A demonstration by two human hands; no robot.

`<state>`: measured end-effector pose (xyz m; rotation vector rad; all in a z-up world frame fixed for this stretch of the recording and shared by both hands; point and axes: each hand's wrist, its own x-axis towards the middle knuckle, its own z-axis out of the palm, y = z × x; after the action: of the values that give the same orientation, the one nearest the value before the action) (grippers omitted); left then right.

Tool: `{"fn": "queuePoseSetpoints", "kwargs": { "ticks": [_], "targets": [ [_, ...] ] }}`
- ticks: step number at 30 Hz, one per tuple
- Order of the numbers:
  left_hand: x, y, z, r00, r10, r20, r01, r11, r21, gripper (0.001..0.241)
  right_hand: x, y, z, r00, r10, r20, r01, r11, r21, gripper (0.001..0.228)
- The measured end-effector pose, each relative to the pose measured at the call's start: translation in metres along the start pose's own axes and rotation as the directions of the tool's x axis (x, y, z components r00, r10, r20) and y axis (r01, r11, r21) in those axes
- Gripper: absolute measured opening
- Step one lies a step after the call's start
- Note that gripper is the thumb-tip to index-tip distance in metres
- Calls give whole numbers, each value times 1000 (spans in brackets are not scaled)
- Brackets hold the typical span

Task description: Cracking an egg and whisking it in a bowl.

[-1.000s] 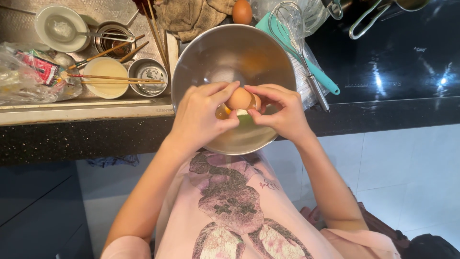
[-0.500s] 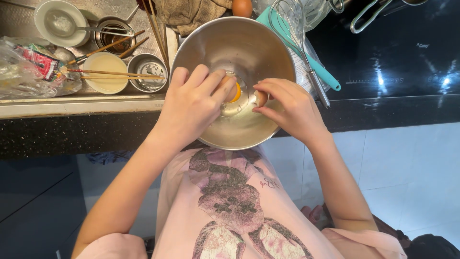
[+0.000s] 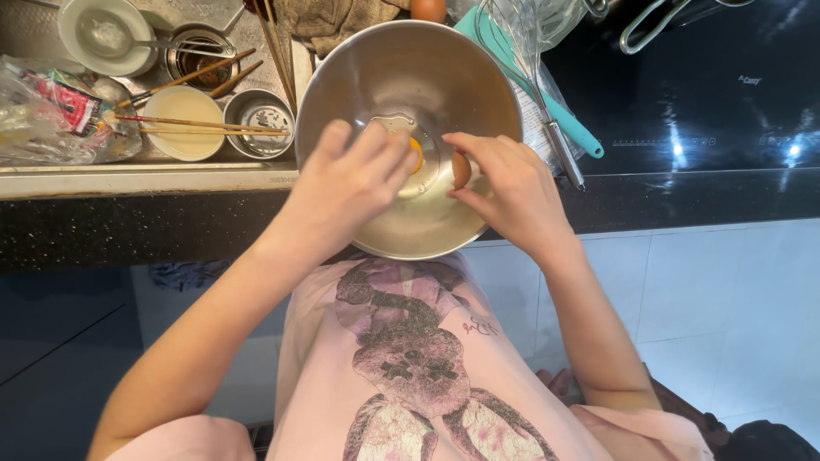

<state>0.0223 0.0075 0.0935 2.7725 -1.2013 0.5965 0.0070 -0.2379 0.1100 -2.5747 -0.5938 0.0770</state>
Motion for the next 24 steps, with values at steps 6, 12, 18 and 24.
{"fn": "queuePoseSetpoints", "kwargs": {
  "ticks": [6, 12, 18, 24],
  "targets": [
    [-4, 7, 6, 999, 31, 9, -31, 997, 77, 34, 0, -4, 2, 998, 52, 24, -54, 995, 87, 64],
    [-1, 16, -1, 995, 61, 81, -72, 988, 138, 29, -4, -3, 9, 999, 43, -12, -42, 995, 86, 68],
    [-6, 24, 3, 987, 61, 150, -61, 998, -5, 41, -9, -1, 13, 994, 107, 28, -111, 969, 220, 73],
    [-13, 38, 13, 919, -385, 90, 312, 567, -762, 52, -28, 13, 28, 962, 270, 38, -232, 736, 636, 91]
  ]
}}
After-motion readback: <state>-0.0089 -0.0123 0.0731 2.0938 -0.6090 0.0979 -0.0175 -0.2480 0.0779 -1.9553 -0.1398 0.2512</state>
